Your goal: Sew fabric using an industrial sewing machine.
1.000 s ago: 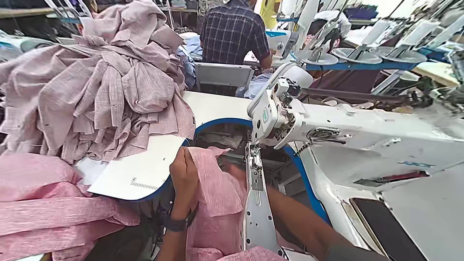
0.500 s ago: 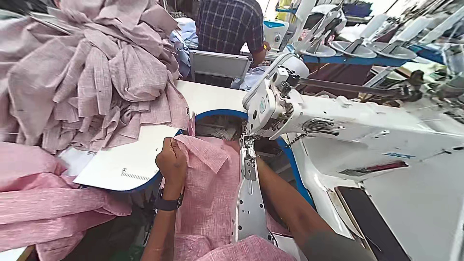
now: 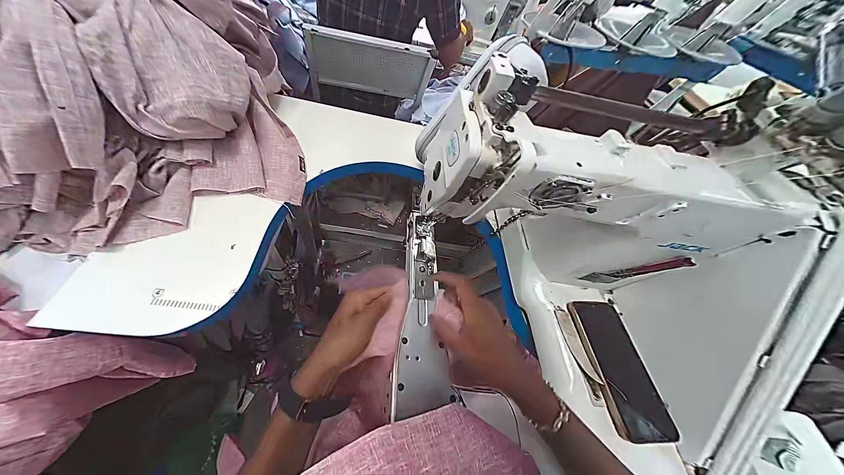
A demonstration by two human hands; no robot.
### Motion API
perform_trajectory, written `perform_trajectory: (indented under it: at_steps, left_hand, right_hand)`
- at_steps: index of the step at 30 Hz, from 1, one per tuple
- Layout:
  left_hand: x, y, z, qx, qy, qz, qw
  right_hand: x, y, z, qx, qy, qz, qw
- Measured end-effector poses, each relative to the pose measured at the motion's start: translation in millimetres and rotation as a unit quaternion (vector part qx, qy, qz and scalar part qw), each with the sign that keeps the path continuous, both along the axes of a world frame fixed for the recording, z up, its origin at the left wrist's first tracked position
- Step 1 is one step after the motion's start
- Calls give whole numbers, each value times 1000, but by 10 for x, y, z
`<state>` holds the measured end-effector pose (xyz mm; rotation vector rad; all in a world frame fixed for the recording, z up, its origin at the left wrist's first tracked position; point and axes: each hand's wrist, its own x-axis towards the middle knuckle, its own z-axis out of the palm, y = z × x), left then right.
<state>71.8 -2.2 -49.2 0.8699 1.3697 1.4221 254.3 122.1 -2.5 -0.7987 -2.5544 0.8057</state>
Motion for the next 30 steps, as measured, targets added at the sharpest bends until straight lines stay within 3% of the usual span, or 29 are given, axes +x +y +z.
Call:
perform_trajectory:
  at_steps: [2,3,4,5,6,8,10,12,14,15,18,21,25,28,30]
  left_hand:
    - [97,136,344,30,-111,-120,986]
    - [125,206,390,22,-99,-128,987]
    - [127,295,373,22,-20,-80,996]
    - [115,418,321,22,121,5,992]
    - [117,556,257,19,264,82,961]
    - [267,759,172,11,413,136,900]
    - [472,775,178,-40,436,167,883]
    - [580,620,87,-34,453,264,851]
    - [575,585,-28,56,496,367,785]
    - [576,598,-36,86,496,373,779]
    - [542,603,0,55,440,282,851]
    - [439,614,79,-4,415,213,885]
    - [380,694,234,-114,424,70,896]
    - [372,686,341,-184,427,-10,885]
    - [374,689,285,-164,425,3,890]
  right_hand:
    - [25,-229,-126,201,102,58,973]
    - [72,-196,-184,269,118,74,953]
    - [107,-140,-219,291,123,81,945]
    - [114,-91,-246,285,125,87,946]
    - [107,-82,-262,272,121,91,950]
    - [96,-128,-232,227,98,61,967]
    - [165,57,-56,125,-5,-52,991]
    - [282,479,82,-40,-199,-161,966]
    - [255,757,1,-120,-337,-159,920]
    - [186,755,1,-114,-352,-135,919]
    - [-109,613,92,-48,-192,-105,975]
    - [-253,608,144,-26,-112,-134,984]
    - [-167,664,156,-38,-197,-153,968]
    - [-115,585,71,-37,-89,-140,985]
    - [-149,518,59,2,-67,-135,989]
